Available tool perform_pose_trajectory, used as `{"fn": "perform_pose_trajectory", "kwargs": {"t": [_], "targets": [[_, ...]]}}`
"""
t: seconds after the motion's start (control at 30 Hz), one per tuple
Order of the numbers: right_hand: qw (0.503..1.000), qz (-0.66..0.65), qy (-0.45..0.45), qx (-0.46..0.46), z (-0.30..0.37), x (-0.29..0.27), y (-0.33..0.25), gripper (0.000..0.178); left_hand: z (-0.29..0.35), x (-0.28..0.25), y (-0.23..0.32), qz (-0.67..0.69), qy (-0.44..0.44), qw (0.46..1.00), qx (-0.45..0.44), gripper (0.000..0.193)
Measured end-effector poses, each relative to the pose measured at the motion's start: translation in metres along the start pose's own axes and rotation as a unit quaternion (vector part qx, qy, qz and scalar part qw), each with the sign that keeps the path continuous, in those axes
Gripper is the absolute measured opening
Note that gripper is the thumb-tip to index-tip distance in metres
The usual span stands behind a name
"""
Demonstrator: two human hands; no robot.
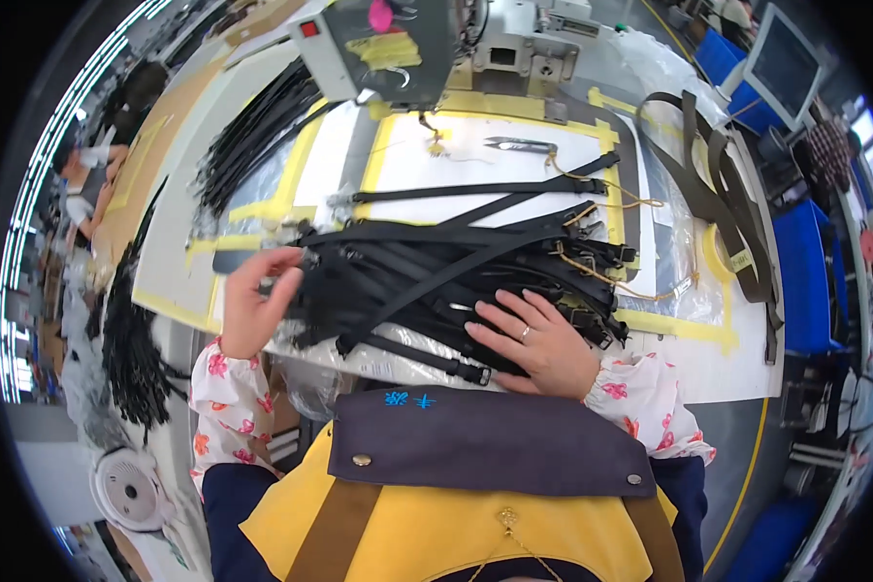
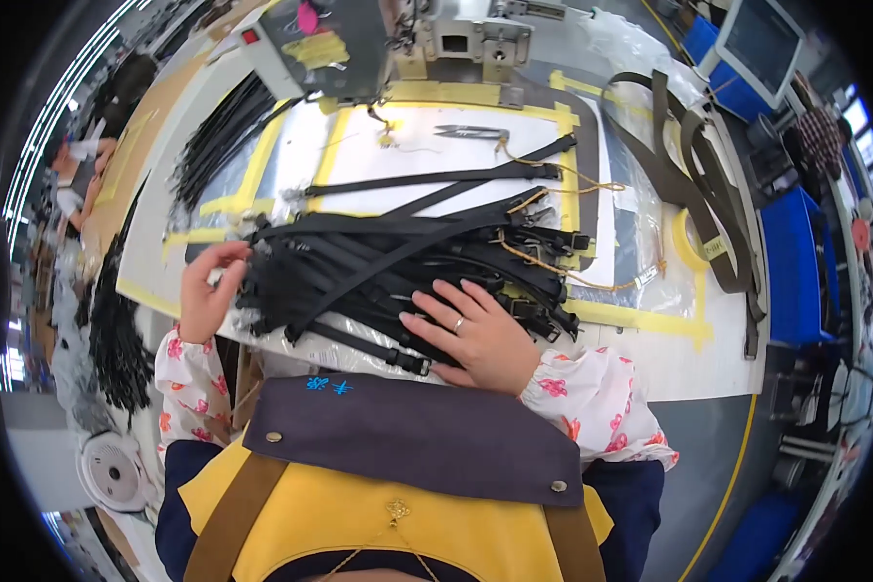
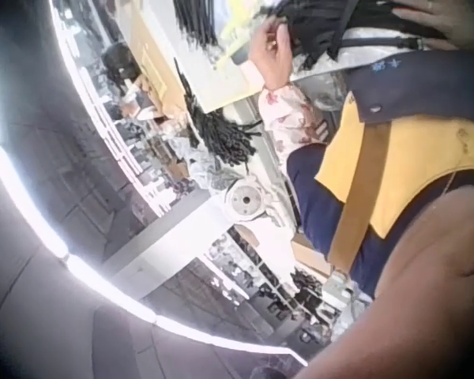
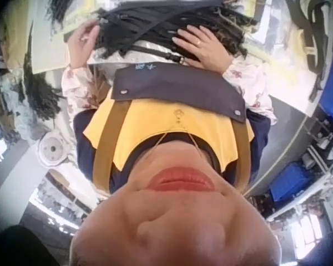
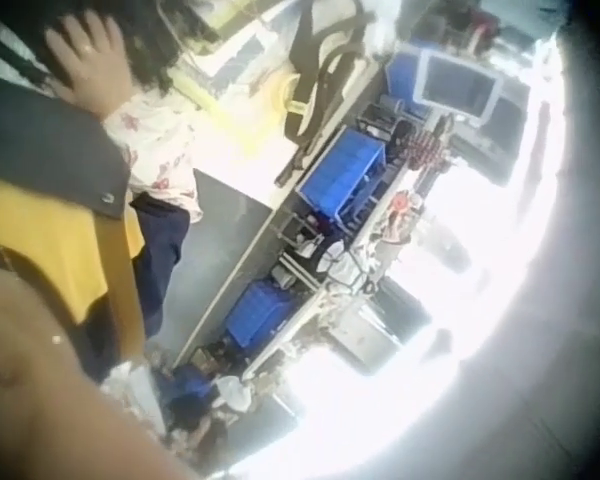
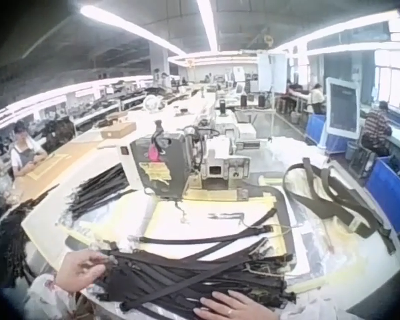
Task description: The worker is assembling leather bag straps by attaching metal buckles and components using a specialized sewing machine and hand tools.
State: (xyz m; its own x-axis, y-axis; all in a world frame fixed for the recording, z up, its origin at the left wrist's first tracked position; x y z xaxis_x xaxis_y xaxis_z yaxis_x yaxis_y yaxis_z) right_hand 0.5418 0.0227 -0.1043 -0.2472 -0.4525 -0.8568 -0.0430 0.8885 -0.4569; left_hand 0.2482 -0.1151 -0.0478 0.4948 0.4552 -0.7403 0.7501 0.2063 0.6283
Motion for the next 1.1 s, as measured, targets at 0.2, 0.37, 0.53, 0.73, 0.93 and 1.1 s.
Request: {"fn": "perform_pose_trajectory", "kwargs": {"t": [0.2,0.37,0.53,0.73,0.93,1.1], "targets": [[0.963,-0.246,-0.025,0.104,0.007,-0.05,0.021,0.041,-0.112,0.076,0.032,-0.083,-0.189,0.945,0.253,0.029],[0.971,-0.099,0.146,0.16,-0.062,-0.1,0.079,0.024,-0.161,0.14,0.034,-0.147,-0.164,0.885,0.409,0.042],[0.959,0.148,0.188,0.151,-0.082,-0.075,0.193,0.024,-0.162,0.17,0.035,-0.14,-0.189,0.865,0.443,0.046],[0.922,0.105,0.132,0.35,-0.02,-0.095,0.215,0.021,-0.174,0.13,0.0,-0.075,-0.13,0.922,0.357,0.045],[0.952,0.149,0.123,0.238,-0.061,-0.097,0.172,0.02,-0.186,0.118,-0.043,-0.219,-0.058,0.914,0.335,0.04],[0.976,0.03,0.067,0.207,-0.139,-0.043,0.171,0.021,-0.192,0.128,-0.056,-0.198,-0.076,0.93,0.3,0.04]]}}
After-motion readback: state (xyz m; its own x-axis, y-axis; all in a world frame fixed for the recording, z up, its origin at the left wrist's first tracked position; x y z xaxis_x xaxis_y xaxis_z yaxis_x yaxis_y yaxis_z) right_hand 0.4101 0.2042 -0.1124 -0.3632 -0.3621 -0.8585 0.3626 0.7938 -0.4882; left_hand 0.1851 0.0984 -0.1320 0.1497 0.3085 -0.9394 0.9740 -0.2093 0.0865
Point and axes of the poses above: each hand's wrist, its own z-axis away from the middle knuckle, its own x-axis out of the palm, y = z × x, the point moved 4 cm from there along -z, towards the middle knuckle, and after that the axes turned 7 degrees about -z, right-handed, at the moved point
